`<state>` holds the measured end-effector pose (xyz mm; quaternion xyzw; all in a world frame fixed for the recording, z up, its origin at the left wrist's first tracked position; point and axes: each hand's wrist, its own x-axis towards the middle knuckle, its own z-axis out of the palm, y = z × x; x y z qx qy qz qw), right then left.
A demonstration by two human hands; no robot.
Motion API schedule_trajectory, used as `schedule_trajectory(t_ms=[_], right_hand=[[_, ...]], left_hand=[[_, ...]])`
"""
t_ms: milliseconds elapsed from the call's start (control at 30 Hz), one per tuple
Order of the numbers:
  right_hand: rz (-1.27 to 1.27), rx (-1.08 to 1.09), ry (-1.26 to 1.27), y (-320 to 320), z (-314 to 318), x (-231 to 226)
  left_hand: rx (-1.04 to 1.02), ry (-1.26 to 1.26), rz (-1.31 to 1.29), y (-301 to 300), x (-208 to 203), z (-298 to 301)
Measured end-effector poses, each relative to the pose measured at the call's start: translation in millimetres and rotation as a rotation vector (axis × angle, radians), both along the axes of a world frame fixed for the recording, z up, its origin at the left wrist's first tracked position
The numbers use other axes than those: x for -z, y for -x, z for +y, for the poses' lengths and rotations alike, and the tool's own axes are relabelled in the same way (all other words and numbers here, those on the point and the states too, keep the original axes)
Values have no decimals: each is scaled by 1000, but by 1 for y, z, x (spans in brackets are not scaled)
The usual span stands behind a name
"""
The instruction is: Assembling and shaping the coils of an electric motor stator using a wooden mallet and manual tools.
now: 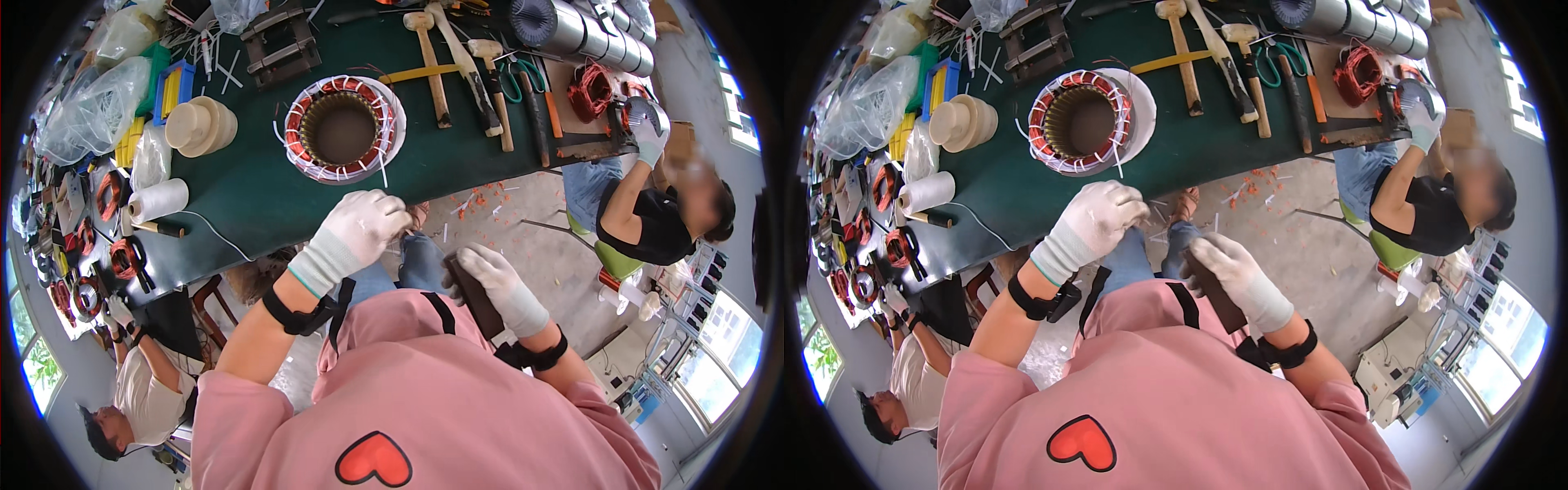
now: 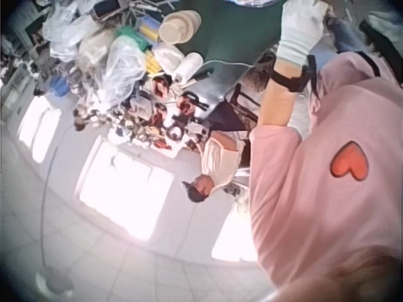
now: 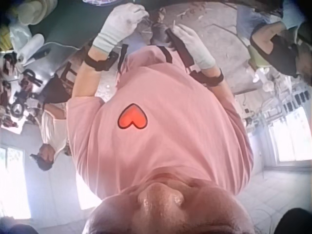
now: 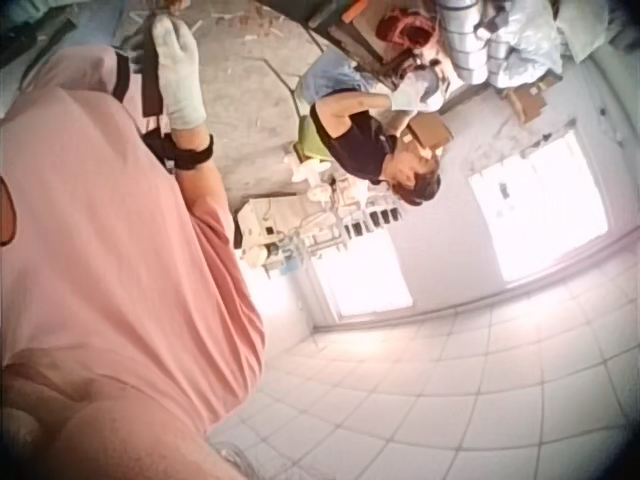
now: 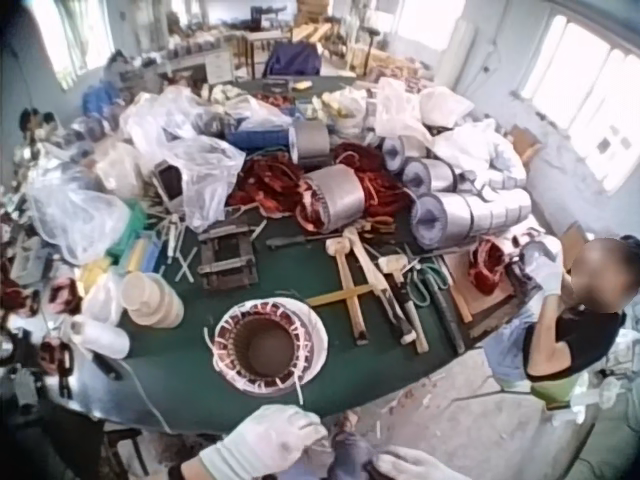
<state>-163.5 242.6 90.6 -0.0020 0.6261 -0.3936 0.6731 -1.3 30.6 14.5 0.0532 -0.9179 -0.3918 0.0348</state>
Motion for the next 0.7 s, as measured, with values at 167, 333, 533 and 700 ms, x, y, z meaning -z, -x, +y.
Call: schedule_trajectory(t_ms=[167,333,533,700], right_hand=[[99,44,80,2,-7,4],[107,117,125,5,-19,4],[160,83,108,-2,-29,-1],[109,100,103,-9,-22,-5]], left_hand=[[-141,-6,114,-32,-36,-4],[-762,41,161,-55,-39,-38],[-488,287,88,-50,-36,-73],[-964,-485,184,-54,-37,-73]])
